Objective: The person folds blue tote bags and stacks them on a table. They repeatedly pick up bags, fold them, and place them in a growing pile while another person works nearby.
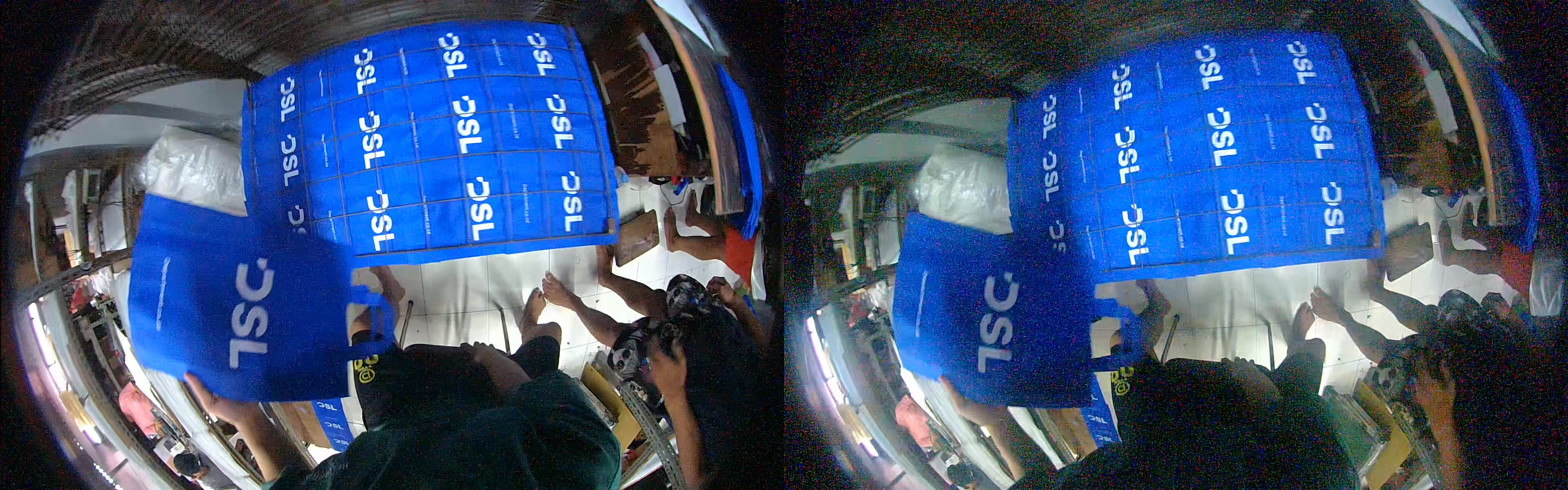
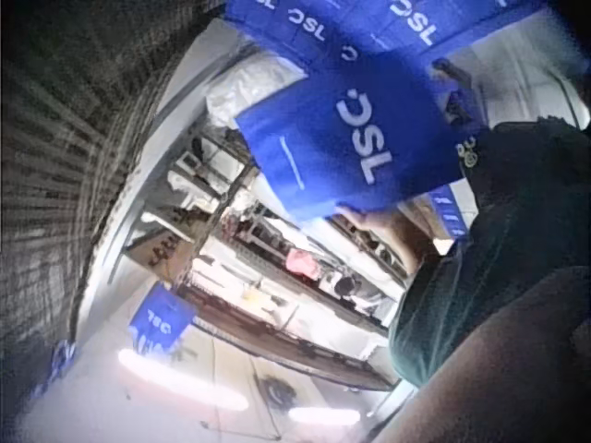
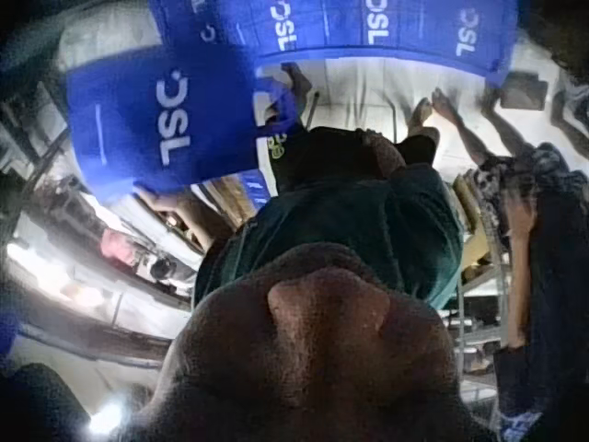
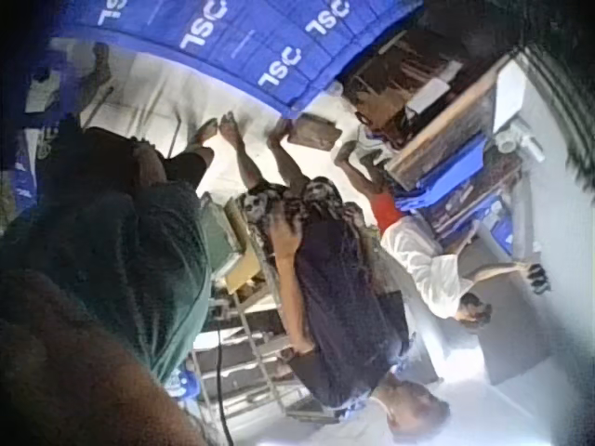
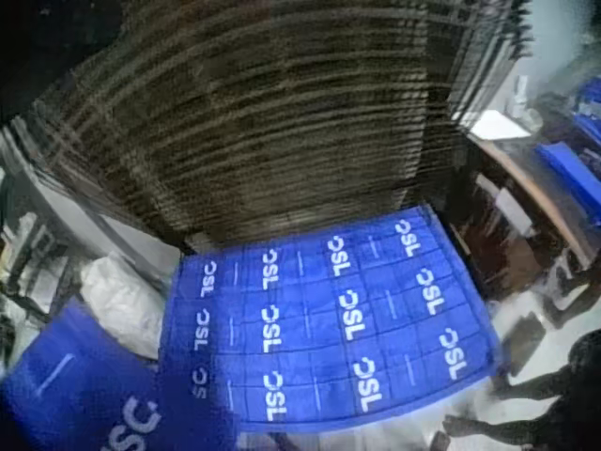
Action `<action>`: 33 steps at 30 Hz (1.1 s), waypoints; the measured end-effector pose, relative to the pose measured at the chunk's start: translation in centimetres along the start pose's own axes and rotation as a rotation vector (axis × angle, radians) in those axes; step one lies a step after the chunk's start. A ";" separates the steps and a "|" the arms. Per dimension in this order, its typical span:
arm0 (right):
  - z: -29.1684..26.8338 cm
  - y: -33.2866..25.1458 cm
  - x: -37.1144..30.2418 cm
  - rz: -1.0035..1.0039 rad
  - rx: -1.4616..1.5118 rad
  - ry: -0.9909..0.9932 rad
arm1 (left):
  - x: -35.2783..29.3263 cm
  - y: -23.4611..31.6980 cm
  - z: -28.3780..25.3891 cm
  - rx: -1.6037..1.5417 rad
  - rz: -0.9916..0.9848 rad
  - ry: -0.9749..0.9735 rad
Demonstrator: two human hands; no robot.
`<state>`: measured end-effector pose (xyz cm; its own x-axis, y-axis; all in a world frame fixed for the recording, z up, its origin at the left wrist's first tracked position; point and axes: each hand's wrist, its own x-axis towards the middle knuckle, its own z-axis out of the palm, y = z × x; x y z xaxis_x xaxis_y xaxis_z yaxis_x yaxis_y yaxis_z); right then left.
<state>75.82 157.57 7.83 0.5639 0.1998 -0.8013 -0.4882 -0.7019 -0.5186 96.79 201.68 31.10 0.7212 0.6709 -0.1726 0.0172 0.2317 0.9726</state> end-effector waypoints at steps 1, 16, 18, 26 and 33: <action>2.8 -0.5 3.5 0.029 -0.025 -0.008 | 1.4 -0.4 -2.1 0.029 -0.010 0.081; 7.4 -4.7 20.5 0.148 -0.280 -0.076 | 11.6 -5.3 -10.3 0.327 0.202 0.503; 5.6 -3.5 21.0 0.144 -0.292 -0.077 | 11.5 -5.6 -8.9 0.330 0.187 0.470; -1.9 0.6 21.5 0.020 -0.456 -0.143 | 6.7 -6.5 -5.3 0.352 0.224 0.424; -3.9 -2.6 21.5 0.054 -0.371 -0.148 | 3.1 -6.6 -5.7 0.106 0.061 0.265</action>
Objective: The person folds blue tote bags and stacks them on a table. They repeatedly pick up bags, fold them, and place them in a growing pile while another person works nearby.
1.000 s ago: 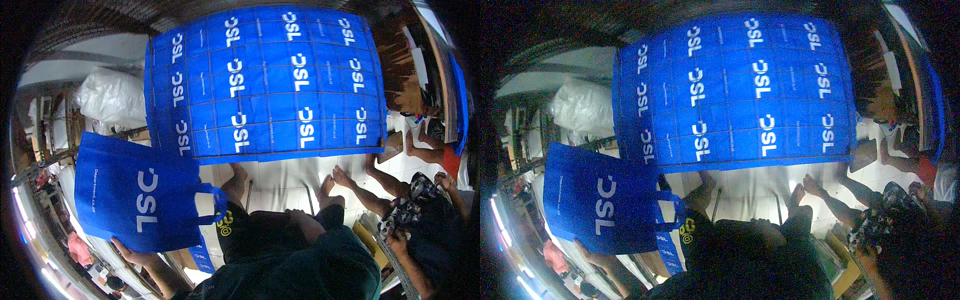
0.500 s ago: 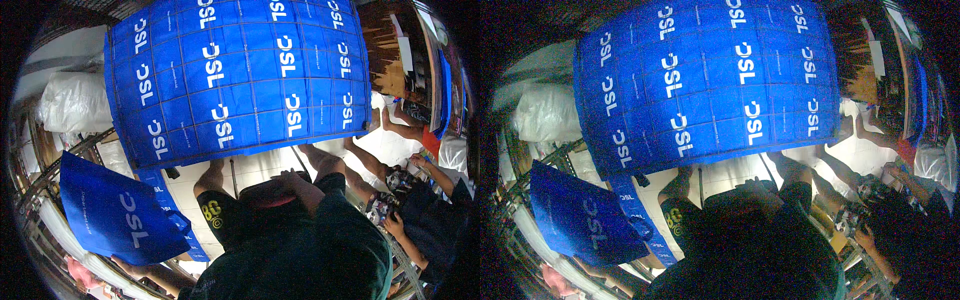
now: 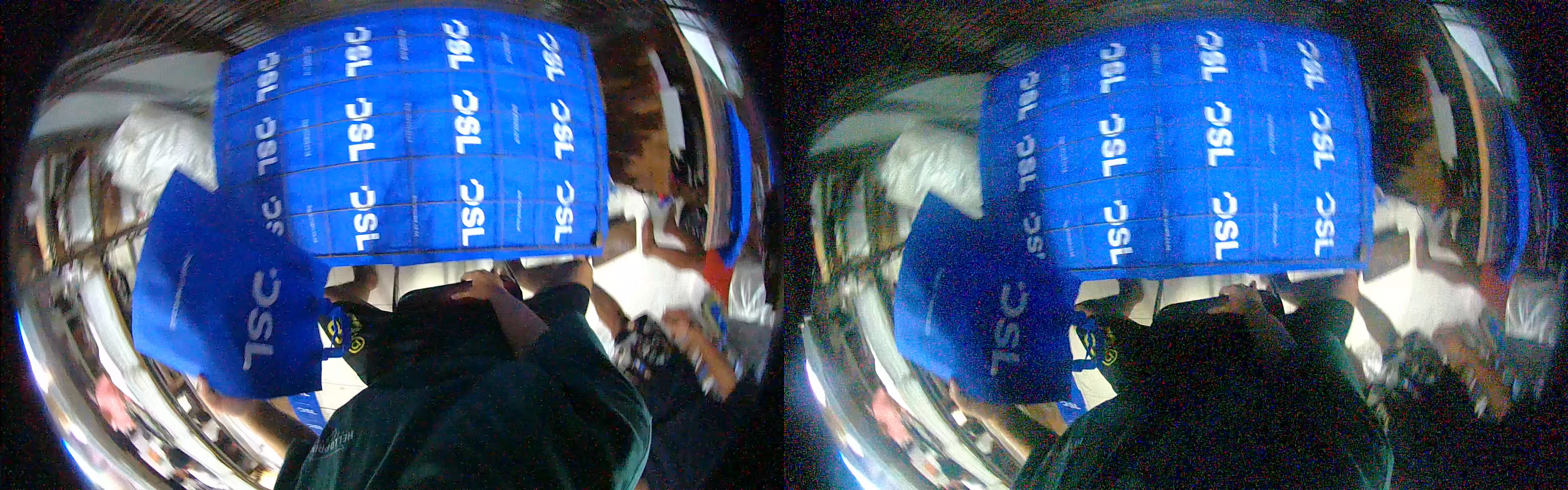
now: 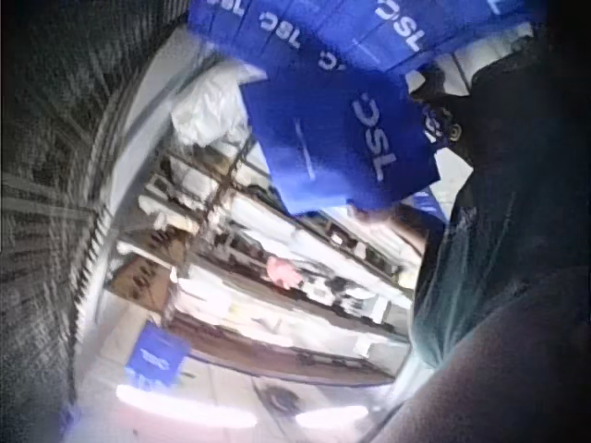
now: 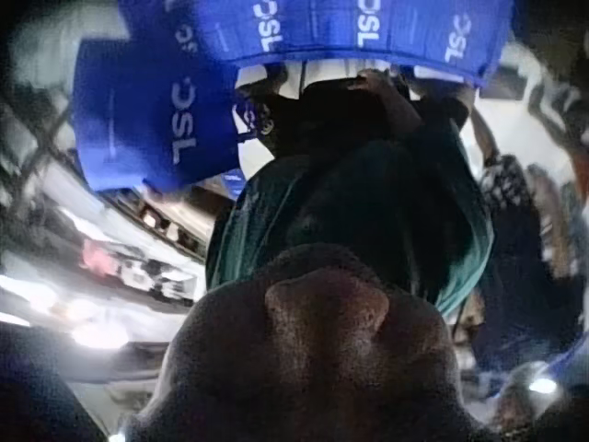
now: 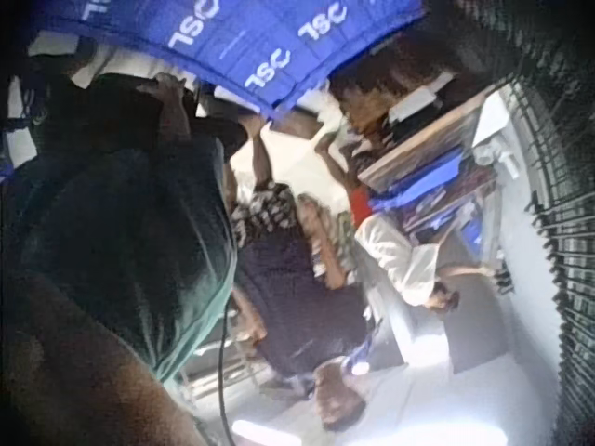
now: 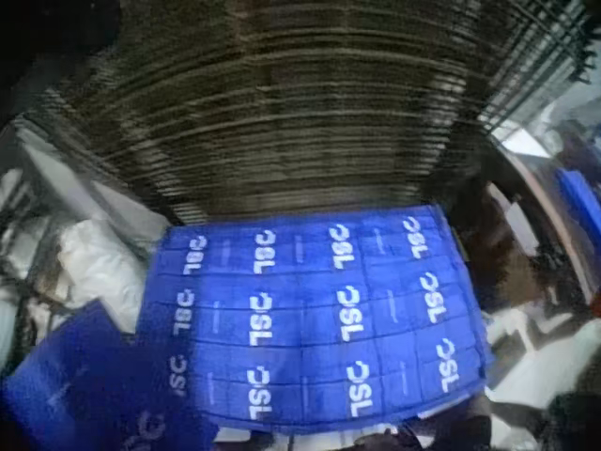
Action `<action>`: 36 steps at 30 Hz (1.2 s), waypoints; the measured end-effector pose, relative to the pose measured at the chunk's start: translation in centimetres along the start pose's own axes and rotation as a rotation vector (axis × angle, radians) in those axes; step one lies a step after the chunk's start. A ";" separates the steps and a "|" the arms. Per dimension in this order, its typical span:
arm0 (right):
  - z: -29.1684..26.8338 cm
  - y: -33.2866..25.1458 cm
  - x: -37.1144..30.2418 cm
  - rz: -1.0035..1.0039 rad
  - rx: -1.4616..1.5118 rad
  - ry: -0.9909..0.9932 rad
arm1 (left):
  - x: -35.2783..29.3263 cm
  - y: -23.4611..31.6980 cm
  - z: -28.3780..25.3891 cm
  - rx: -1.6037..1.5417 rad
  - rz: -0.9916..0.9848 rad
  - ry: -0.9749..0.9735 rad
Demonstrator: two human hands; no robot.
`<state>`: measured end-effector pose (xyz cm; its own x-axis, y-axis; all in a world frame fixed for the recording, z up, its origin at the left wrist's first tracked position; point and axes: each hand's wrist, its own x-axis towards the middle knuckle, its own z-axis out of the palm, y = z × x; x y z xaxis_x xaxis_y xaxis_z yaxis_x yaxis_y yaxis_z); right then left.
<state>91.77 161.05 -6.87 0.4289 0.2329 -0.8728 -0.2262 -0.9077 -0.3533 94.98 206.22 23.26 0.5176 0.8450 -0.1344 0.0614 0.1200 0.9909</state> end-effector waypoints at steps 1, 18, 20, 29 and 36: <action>-0.2 -0.2 -0.1 0.001 -0.031 0.036 | -0.9 -0.2 0.6 -0.027 -0.014 0.005; 1.3 -1.0 -3.8 -0.554 0.376 0.663 | -14.8 1.7 20.1 -0.499 0.285 -0.619; -0.4 -5.1 -9.7 -0.681 0.862 0.268 | -16.1 2.3 19.6 -0.603 0.210 -0.586; -7.1 -7.1 -14.7 -1.306 1.730 -0.062 | -14.3 -5.7 13.3 -0.253 0.356 -0.573; -17.2 -12.8 -10.5 -0.797 1.385 0.720 | -6.5 -8.9 17.3 -0.147 0.015 -0.656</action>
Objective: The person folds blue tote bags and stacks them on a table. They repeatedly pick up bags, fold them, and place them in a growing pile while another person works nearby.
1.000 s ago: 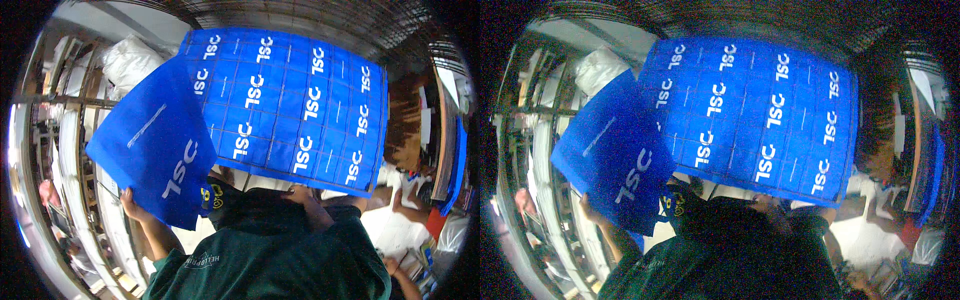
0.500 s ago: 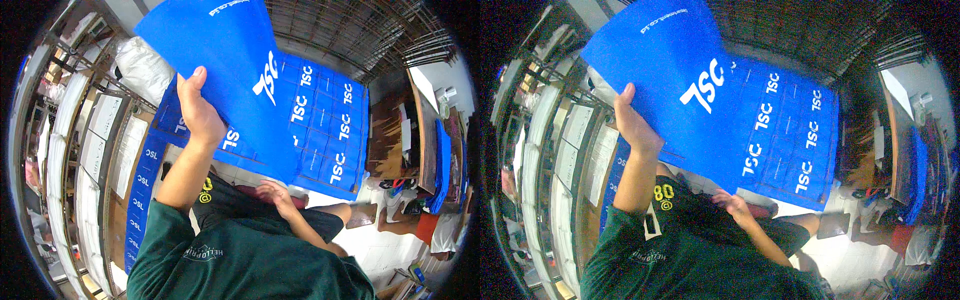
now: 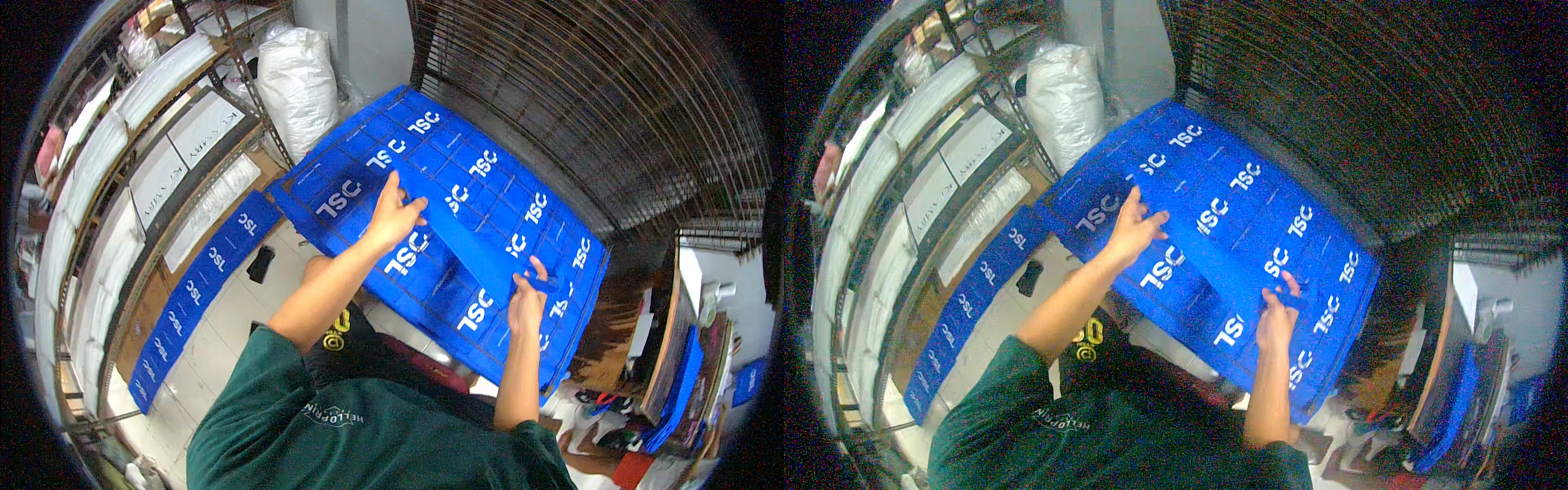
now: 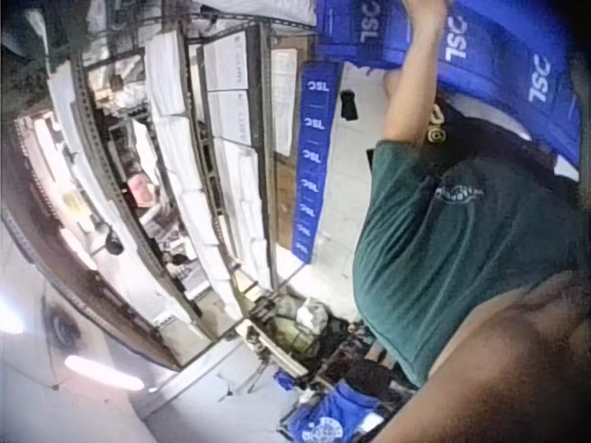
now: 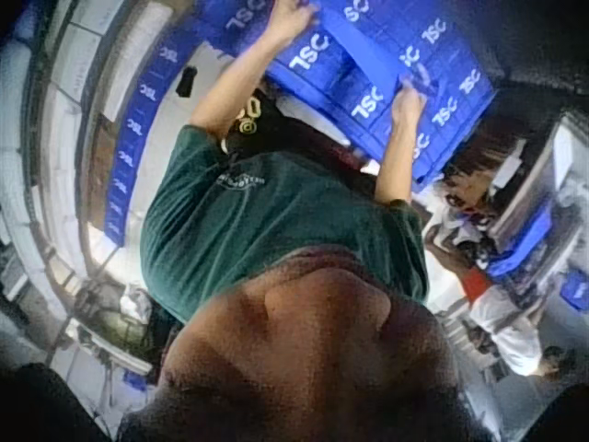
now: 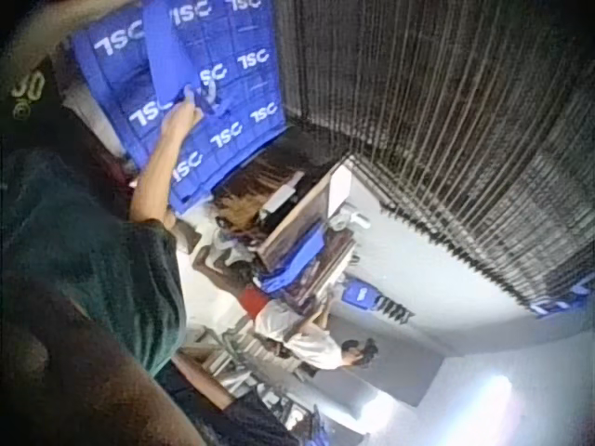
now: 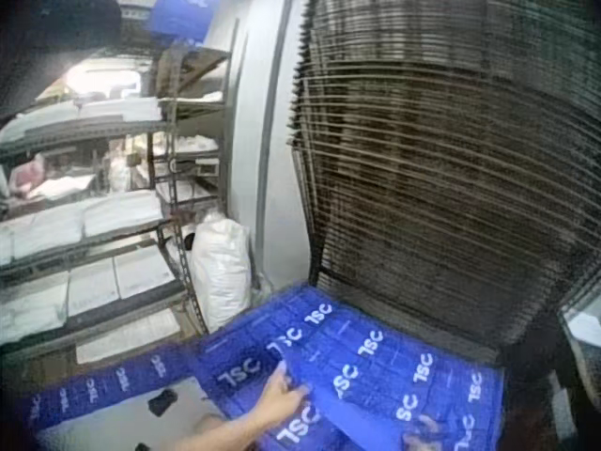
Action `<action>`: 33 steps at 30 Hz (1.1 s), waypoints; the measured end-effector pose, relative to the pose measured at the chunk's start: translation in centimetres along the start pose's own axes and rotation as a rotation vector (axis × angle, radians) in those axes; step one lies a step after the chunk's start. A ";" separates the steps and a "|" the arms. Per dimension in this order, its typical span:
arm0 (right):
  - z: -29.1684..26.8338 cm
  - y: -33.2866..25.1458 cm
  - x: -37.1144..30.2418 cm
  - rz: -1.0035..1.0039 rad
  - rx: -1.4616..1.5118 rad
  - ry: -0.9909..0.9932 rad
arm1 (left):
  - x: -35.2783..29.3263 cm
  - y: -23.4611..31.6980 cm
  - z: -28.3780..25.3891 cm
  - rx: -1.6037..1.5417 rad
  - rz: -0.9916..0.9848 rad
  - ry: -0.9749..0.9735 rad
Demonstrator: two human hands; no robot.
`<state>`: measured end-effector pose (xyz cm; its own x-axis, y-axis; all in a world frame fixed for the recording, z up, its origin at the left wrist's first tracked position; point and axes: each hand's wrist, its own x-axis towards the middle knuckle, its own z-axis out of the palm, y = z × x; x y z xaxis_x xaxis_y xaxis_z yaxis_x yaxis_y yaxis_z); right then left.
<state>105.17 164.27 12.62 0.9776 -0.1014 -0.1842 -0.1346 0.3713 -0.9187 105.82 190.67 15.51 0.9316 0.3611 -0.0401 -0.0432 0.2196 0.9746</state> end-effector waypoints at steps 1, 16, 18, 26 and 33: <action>0.5 0.2 2.4 0.016 -0.025 -0.022 | 1.9 0.2 -0.2 0.012 -0.049 0.017; 17.9 10.9 28.3 0.140 0.025 -0.118 | 17.9 -1.4 -13.8 0.060 0.044 0.342; 19.0 14.4 32.0 0.133 -0.057 -0.045 | 12.7 -4.4 -16.5 0.339 0.182 0.316; 17.0 20.1 39.6 0.183 -0.337 0.084 | -6.8 -12.1 -18.4 0.927 0.164 0.124; 18.1 21.3 38.8 0.112 -0.317 0.208 | -5.0 -12.4 -18.2 0.971 0.179 0.100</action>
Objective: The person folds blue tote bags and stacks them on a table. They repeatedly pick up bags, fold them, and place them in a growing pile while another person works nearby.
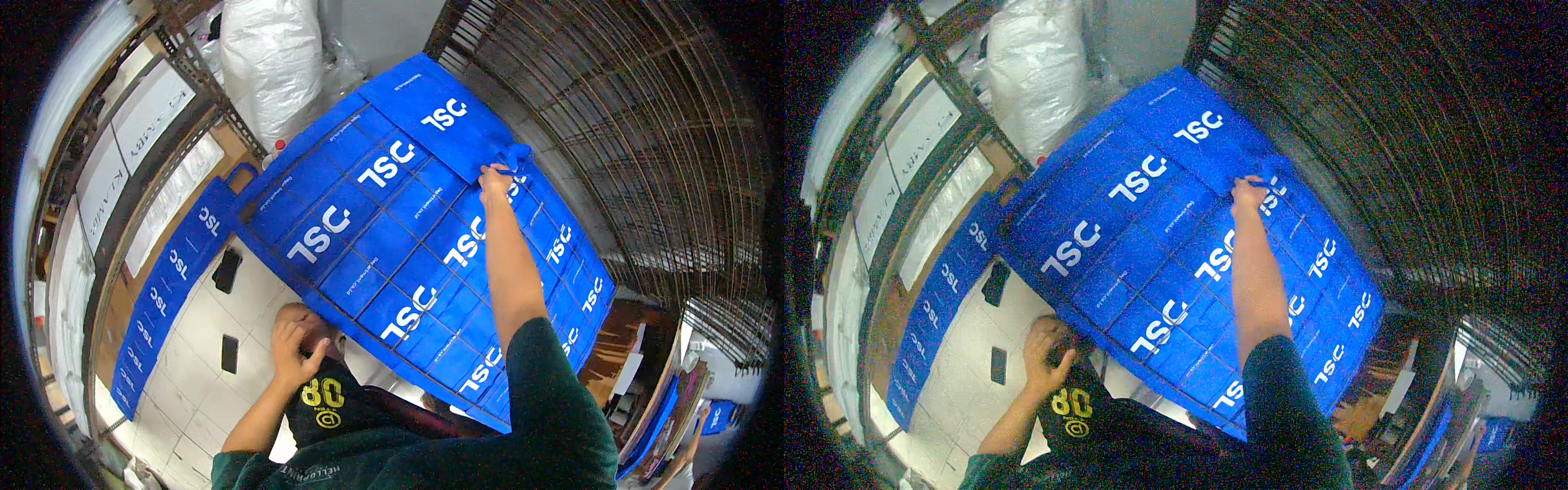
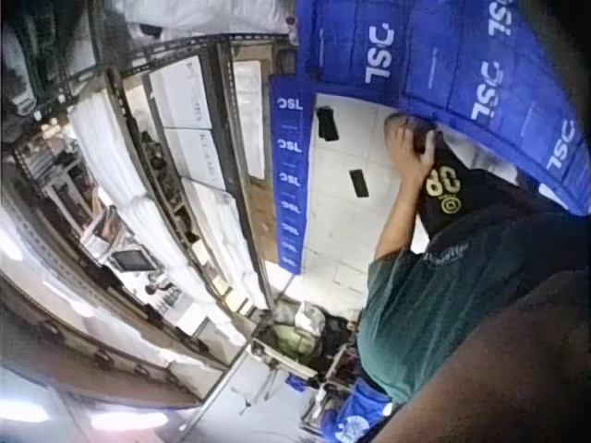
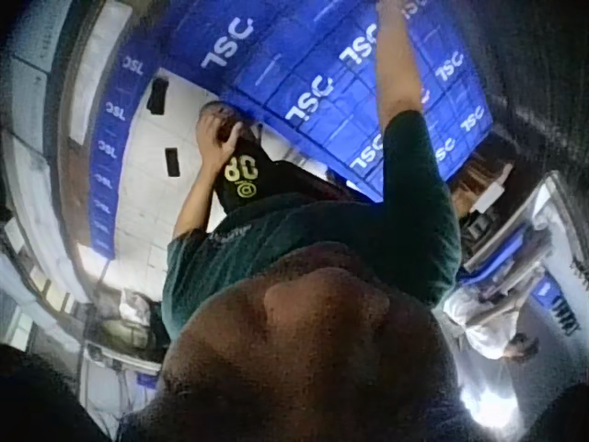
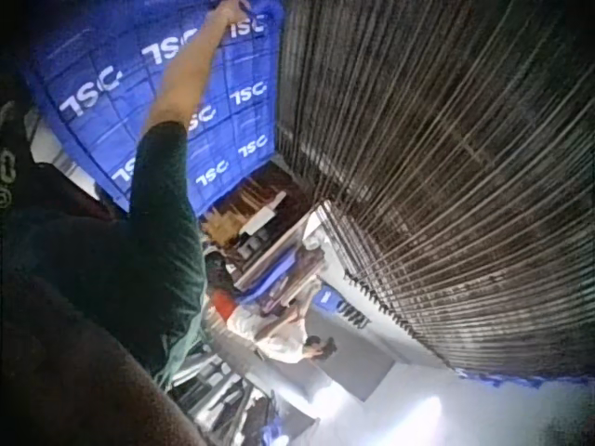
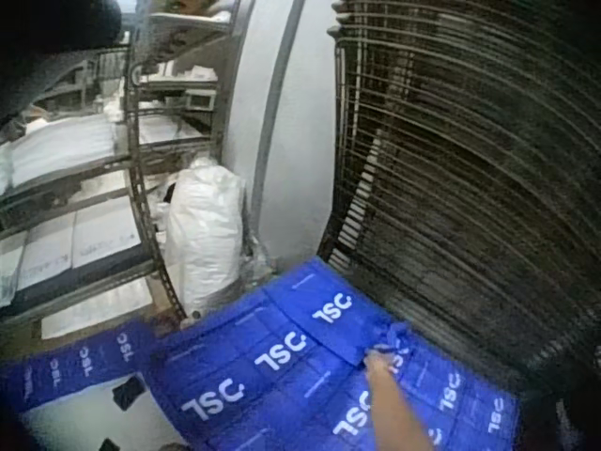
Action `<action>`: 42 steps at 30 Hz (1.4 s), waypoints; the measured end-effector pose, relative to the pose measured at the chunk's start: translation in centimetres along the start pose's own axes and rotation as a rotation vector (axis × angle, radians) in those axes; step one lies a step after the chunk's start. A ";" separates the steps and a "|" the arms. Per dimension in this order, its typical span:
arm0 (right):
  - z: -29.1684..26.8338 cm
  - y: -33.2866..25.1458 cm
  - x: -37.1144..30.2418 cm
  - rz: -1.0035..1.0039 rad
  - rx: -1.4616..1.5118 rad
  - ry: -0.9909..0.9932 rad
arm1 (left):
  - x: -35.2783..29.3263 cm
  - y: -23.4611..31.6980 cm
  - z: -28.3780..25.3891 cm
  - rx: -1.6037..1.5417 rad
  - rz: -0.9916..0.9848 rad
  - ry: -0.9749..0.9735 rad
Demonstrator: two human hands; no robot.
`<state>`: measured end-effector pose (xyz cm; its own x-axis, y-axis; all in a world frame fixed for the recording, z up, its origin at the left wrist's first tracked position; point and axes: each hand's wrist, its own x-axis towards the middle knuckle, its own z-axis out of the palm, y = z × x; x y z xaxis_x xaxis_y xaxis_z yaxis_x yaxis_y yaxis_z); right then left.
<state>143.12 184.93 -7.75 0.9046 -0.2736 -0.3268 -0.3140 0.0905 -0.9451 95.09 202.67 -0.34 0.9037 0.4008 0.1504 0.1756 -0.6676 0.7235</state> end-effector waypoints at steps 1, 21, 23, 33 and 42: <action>-0.3 0.7 1.2 -0.015 0.003 -0.018 | 0.2 -0.1 -0.1 -0.001 0.008 -0.006; -1.8 1.6 3.8 0.059 0.289 0.225 | 0.2 -1.0 0.2 -0.066 0.078 0.114; -1.3 1.4 3.1 0.111 0.292 0.180 | 0.3 -0.8 0.1 -0.068 0.062 0.118; -2.5 0.2 2.5 0.187 0.421 0.189 | 0.3 -0.9 0.9 -0.047 0.064 0.074; -16.1 2.2 -19.0 0.000 0.247 0.137 | -0.5 -1.8 -0.1 -0.015 0.099 0.049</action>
<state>120.60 174.96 -3.54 0.8520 -0.3989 -0.3391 -0.2191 0.3166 -0.9229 94.28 203.76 -1.66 0.8963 0.3638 0.2537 0.0806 -0.6961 0.7135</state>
